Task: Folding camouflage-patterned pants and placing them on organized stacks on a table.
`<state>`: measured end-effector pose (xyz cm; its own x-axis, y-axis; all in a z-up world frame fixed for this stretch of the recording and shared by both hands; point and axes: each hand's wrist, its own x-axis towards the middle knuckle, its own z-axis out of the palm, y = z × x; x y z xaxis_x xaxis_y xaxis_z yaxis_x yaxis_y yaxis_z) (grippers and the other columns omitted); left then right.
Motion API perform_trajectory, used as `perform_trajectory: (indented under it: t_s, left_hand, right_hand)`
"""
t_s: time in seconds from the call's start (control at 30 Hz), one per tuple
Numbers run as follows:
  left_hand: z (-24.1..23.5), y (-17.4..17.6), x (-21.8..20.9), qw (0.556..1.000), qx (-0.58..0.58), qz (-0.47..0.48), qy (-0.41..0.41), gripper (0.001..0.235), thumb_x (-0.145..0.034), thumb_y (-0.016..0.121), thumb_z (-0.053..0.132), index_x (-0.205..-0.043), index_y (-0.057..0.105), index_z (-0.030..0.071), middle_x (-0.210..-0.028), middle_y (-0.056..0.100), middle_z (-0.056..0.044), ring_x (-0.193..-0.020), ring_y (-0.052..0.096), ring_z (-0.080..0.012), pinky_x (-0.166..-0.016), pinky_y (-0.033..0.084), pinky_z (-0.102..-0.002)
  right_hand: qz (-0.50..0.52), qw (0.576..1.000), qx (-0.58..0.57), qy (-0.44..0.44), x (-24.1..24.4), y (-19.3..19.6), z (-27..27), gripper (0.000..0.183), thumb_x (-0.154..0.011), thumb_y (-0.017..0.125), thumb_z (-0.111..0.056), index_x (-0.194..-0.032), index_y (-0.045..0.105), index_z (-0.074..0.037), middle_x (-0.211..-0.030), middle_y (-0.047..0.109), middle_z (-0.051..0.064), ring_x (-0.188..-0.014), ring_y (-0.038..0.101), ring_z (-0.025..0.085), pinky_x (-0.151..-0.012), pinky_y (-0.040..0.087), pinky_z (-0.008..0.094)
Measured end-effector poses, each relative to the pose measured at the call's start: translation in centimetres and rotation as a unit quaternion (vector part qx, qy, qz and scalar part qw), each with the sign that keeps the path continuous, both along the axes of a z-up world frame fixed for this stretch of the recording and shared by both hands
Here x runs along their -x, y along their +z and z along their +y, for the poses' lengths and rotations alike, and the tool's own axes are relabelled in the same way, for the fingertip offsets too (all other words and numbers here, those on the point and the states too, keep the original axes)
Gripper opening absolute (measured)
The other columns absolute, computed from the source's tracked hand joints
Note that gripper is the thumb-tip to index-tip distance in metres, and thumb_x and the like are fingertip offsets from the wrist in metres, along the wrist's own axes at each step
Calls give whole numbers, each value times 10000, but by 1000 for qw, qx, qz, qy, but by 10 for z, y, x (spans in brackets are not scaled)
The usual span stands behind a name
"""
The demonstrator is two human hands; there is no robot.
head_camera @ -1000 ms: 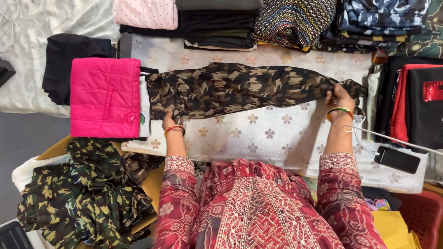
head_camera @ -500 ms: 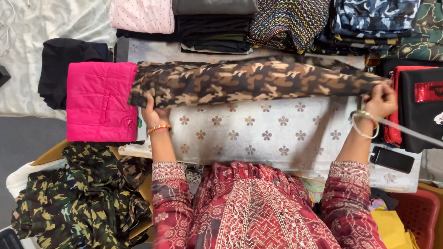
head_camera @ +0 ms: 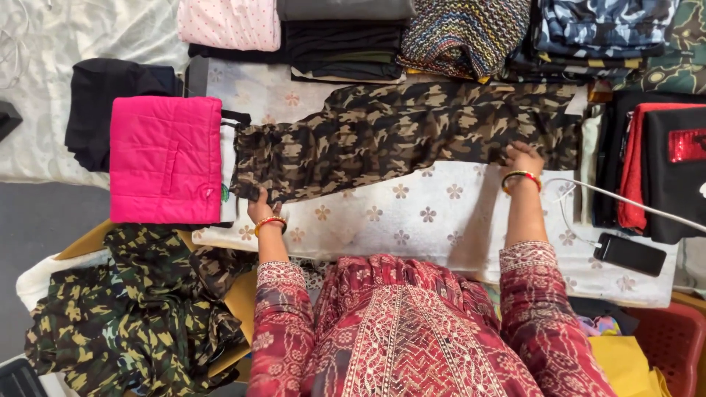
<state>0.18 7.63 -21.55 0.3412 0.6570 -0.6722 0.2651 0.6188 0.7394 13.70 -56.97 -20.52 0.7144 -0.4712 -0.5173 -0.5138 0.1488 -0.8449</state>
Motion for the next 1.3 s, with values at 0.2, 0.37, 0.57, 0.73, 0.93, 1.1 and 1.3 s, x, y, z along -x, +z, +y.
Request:
perform_trajectory:
  t_s: [0.2, 0.37, 0.57, 0.73, 0.93, 1.1, 1.3]
  left_hand:
    - [-3, -15, 13, 999, 33, -29, 5, 269, -930, 707, 155, -1193, 680, 206, -960, 692, 41, -787, 618, -132, -715, 538, -405]
    - [-1, -28, 21, 999, 36, -37, -5, 224, -951, 711, 152, -1171, 706, 193, -847, 622, 58, -695, 510, -101, -749, 561, -402]
    - [-2, -21, 19, 999, 37, -30, 4, 215, -952, 709, 145, -1165, 701, 175, -813, 606, 48, -663, 502, -98, -728, 567, -392]
    - [2, -23, 15, 1000, 17, -20, -1, 214, -959, 699, 116, -1171, 703, 149, -858, 651, 28, -678, 552, -118, -666, 564, -364]
    - [-2, -11, 6, 999, -3, -50, 18, 219, -956, 685, 102, -1169, 689, 157, -939, 711, 10, -732, 623, -134, -648, 560, -325]
    - [-2, -16, 7, 999, 3, -36, 28, 196, -963, 698, 115, -1155, 684, 151, -900, 673, 17, -726, 596, -127, -649, 571, -339]
    - [0, -10, 11, 999, 8, -21, 25, 181, -959, 701, 125, -1139, 692, 132, -857, 636, 34, -709, 562, -111, -683, 604, -367]
  right_hand:
    - [91, 966, -157, -186, 17, 10, 89, 437, -875, 697, -115, -1293, 588, -186, -1113, 632, -32, -922, 548, 202, -626, 450, 460]
    - [10, 938, -205, -279, 7, -14, 80, 597, -845, 705, -29, -1378, 549, -247, -1149, 667, -21, -951, 590, 191, -666, 527, 398]
    - [18, 967, -110, -229, -32, -21, 38, 471, -792, 724, 9, -1220, 662, -179, -1040, 738, 22, -806, 642, 188, -575, 483, 297]
    - [-56, 952, -280, -107, -78, 64, 36, 290, -900, 728, -203, -1182, 662, -185, -1053, 702, -36, -898, 674, 157, -725, 548, 366]
    - [-377, 892, -250, -16, -103, 132, 42, 541, -980, 695, 20, -1498, 573, -75, -1381, 706, 126, -1212, 705, 288, -1081, 588, 479]
    - [-146, 986, -78, -13, -92, 26, 59, 520, -934, 678, 43, -1437, 629, -80, -1286, 711, 90, -989, 687, 191, -798, 574, 360]
    - [-45, 993, -93, -62, -74, -6, 104, 561, -894, 608, 115, -1397, 634, -132, -1138, 720, 45, -789, 651, 162, -559, 488, 315]
